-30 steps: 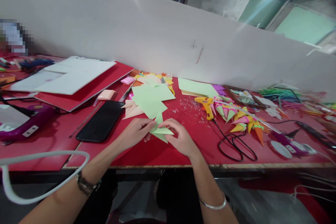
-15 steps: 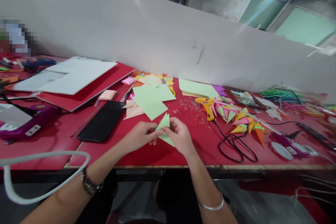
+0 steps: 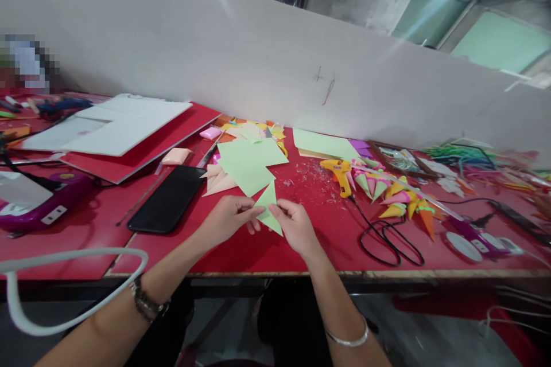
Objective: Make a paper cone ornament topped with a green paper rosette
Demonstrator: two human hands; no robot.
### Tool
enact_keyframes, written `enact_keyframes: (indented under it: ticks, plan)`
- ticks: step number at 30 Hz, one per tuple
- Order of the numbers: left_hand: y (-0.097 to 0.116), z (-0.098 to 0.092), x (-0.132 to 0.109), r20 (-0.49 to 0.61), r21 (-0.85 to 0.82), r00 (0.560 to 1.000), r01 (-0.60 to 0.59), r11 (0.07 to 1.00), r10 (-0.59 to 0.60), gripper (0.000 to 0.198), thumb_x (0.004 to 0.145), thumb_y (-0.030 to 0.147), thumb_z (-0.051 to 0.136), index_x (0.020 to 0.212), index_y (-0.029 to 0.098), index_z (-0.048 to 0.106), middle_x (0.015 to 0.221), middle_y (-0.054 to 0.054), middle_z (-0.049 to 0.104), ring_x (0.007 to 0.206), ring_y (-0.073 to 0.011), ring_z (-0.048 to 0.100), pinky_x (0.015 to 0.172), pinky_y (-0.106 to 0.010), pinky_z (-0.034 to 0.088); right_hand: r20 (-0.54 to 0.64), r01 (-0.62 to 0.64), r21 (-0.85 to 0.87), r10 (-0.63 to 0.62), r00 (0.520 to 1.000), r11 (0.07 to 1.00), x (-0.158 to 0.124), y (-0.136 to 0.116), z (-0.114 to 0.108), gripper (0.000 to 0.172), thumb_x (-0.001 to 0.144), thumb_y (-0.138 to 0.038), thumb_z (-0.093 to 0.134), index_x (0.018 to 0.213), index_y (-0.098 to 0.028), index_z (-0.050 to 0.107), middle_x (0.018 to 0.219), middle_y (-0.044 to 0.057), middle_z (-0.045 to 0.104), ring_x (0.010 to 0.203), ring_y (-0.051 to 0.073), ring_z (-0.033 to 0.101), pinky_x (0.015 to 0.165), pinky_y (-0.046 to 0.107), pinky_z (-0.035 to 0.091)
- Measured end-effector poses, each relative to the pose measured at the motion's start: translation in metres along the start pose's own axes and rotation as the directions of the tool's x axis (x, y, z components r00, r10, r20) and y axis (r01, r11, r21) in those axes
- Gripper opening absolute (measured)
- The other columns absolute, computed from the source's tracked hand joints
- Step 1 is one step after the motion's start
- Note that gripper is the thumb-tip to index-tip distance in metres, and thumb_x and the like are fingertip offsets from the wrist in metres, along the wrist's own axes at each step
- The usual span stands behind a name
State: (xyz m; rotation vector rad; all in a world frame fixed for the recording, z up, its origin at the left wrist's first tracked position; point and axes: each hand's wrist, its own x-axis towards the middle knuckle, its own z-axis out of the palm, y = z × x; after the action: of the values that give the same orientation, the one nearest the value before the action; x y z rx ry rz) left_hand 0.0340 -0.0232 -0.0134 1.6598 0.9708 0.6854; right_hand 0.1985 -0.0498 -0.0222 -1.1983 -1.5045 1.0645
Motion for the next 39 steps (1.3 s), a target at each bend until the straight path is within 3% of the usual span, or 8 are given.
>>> enact_keyframes:
  ticks: [5, 9, 15, 20, 24, 27, 31, 39]
  plan:
    - [0.001, -0.005, 0.001, 0.070, -0.065, 0.997, 0.020, 0.998, -0.015, 0.029, 0.081, 0.038, 0.047, 0.076, 0.013, 0.061, 0.070, -0.005, 0.068, 0.059, -0.0137, 0.063, 0.059, -0.024, 0.048, 0.058, -0.020, 0.029, 0.018, 0.998, 0.999, -0.002, -0.004, -0.003, 0.030, 0.086, -0.039, 0.039, 0.074, -0.018, 0.055, 0.063, 0.000, 0.058, 0.056, 0.012, 0.056, 0.055, 0.024, 0.043]
    - [0.002, -0.007, -0.001, 0.013, 0.029, 0.999, 0.029, 0.999, -0.029, 0.034, 0.081, 0.042, 0.047, 0.063, 0.014, 0.057, 0.050, -0.001, 0.062, 0.046, -0.0114, 0.057, 0.049, -0.020, 0.043, 0.086, -0.013, 0.058, 0.008, 0.996, 0.998, -0.003, -0.004, -0.004, 0.031, 0.087, -0.040, 0.036, 0.077, -0.018, 0.056, 0.066, 0.001, 0.060, 0.056, 0.013, 0.058, 0.057, 0.025, 0.045]
    - [0.006, -0.007, -0.003, 0.034, 0.101, 0.999, -0.019, 0.995, 0.016, 0.038, 0.083, 0.045, 0.041, 0.062, 0.016, 0.055, 0.045, 0.001, 0.056, 0.045, -0.0111, 0.053, 0.052, -0.021, 0.041, -0.025, 0.060, -0.102, -0.063, 0.998, 0.993, -0.002, -0.003, -0.008, 0.030, 0.083, -0.040, 0.045, 0.062, -0.018, 0.048, 0.054, -0.004, 0.041, 0.052, 0.010, 0.042, 0.050, 0.021, 0.034]
    - [0.008, -0.007, -0.003, -0.006, 0.149, 0.998, -0.057, 0.987, 0.059, 0.040, 0.083, 0.043, 0.041, 0.056, 0.016, 0.051, 0.051, 0.001, 0.056, 0.049, -0.0103, 0.052, 0.051, -0.020, 0.037, 0.019, 0.083, -0.112, -0.081, 0.996, 0.990, -0.003, -0.005, -0.007, 0.030, 0.084, -0.038, 0.043, 0.062, -0.018, 0.047, 0.055, -0.005, 0.036, 0.052, 0.009, 0.038, 0.049, 0.020, 0.032]
    - [0.008, -0.008, -0.002, -0.070, 0.136, 0.996, -0.038, 0.990, 0.048, 0.040, 0.085, 0.041, 0.038, 0.054, 0.017, 0.046, 0.046, 0.003, 0.051, 0.045, -0.0087, 0.046, 0.049, -0.020, 0.033, -0.006, 0.167, -0.010, -0.167, 0.986, 0.986, -0.005, -0.006, -0.006, 0.016, 0.085, -0.030, 0.043, 0.094, -0.023, 0.054, 0.080, 0.000, 0.056, 0.075, 0.013, 0.054, 0.068, 0.023, 0.043]
    - [0.008, -0.010, -0.001, -0.061, 0.100, 0.998, -0.027, 0.995, 0.033, 0.040, 0.085, 0.040, 0.038, 0.053, 0.016, 0.045, 0.044, 0.003, 0.049, 0.044, -0.0084, 0.043, 0.048, -0.020, 0.032, 0.040, 0.250, 0.043, -0.252, 0.967, 0.967, -0.004, -0.007, -0.009, 0.031, 0.085, -0.021, 0.042, 0.113, -0.029, 0.049, 0.106, 0.002, 0.057, 0.096, 0.014, 0.054, 0.084, 0.028, 0.043]
    - [0.008, -0.011, -0.003, 0.018, 0.030, 1.000, -0.019, 0.999, 0.018, 0.037, 0.085, 0.040, 0.039, 0.058, 0.016, 0.049, 0.045, 0.004, 0.049, 0.045, -0.0078, 0.043, 0.049, -0.019, 0.032, 0.136, 0.327, -0.071, -0.316, 0.939, 0.942, -0.004, -0.010, -0.012, 0.027, 0.083, -0.016, 0.044, 0.100, -0.028, 0.062, 0.099, 0.002, 0.059, 0.095, 0.015, 0.055, 0.084, 0.029, 0.043]
    - [0.008, -0.004, -0.004, 0.124, -0.043, 0.992, -0.028, 0.999, 0.033, 0.035, 0.086, 0.038, 0.038, 0.068, 0.014, 0.056, 0.055, 0.001, 0.057, 0.052, -0.0093, 0.051, 0.053, -0.020, 0.039, -0.010, 0.246, -0.071, -0.247, 0.969, 0.967, -0.006, -0.011, -0.007, 0.011, 0.079, -0.026, 0.056, 0.076, -0.020, 0.065, 0.073, 0.001, 0.059, 0.072, 0.014, 0.056, 0.067, 0.025, 0.043]
